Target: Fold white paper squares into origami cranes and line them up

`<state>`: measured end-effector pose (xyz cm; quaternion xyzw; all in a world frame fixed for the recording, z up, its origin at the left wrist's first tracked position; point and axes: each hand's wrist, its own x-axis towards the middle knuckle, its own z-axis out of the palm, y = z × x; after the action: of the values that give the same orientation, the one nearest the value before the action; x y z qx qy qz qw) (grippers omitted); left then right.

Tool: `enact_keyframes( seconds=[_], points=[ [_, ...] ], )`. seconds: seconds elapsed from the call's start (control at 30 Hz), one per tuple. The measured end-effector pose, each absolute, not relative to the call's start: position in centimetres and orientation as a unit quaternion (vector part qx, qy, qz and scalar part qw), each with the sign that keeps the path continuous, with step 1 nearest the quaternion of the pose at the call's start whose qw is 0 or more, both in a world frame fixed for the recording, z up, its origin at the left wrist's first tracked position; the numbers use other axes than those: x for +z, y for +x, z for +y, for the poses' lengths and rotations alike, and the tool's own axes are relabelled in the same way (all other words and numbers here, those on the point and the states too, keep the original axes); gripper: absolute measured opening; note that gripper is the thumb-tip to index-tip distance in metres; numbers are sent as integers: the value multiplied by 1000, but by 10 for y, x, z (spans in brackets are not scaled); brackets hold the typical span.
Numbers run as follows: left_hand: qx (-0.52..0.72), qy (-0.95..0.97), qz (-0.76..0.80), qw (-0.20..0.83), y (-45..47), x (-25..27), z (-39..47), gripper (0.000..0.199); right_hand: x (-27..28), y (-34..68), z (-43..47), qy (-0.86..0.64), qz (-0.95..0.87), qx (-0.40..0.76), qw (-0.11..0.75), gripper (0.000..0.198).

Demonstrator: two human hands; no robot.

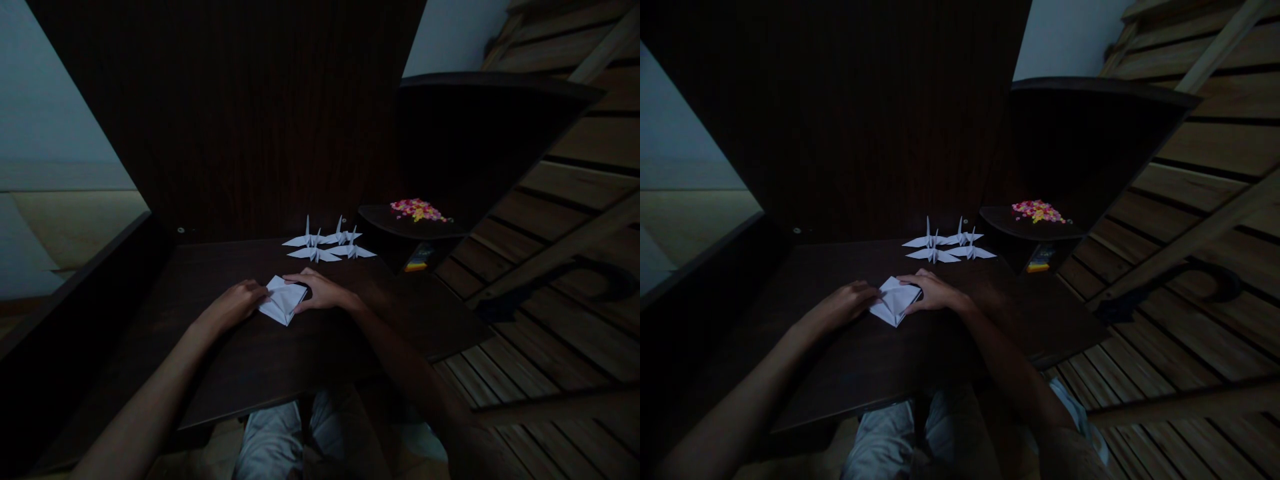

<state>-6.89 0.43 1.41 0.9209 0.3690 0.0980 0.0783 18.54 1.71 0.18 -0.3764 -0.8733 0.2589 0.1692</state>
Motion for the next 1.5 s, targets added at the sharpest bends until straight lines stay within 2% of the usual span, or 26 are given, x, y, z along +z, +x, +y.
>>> enact_keyframes(
  seconds=[0.3,0.5,0.87,0.97,1.07,1.17,1.27,1.5],
  points=[
    [150,884,428,111,-67,8,3,27,6,182,13,-382,-871,260,167,84],
    [217,848,469,118,-57,-3,6,35,1,175,11,-393,-869,245,176,77],
    [242,790,550,122,-48,0,4,41,-7,158,2,-425,-873,70,228,65],
    [245,786,555,119,-47,0,4,41,-5,157,0,-427,-871,1,244,52],
    [240,782,562,120,-46,0,4,39,-2,155,-3,-402,-887,-67,217,32],
    [234,783,563,121,-44,0,3,36,-3,150,-6,-327,-926,-108,154,29],
    [238,785,561,107,-44,-2,4,36,-8,143,-6,-279,-946,-108,126,27],
    [251,794,540,121,-46,-1,5,40,-16,143,-3,-323,-935,-42,143,27]
  ],
)
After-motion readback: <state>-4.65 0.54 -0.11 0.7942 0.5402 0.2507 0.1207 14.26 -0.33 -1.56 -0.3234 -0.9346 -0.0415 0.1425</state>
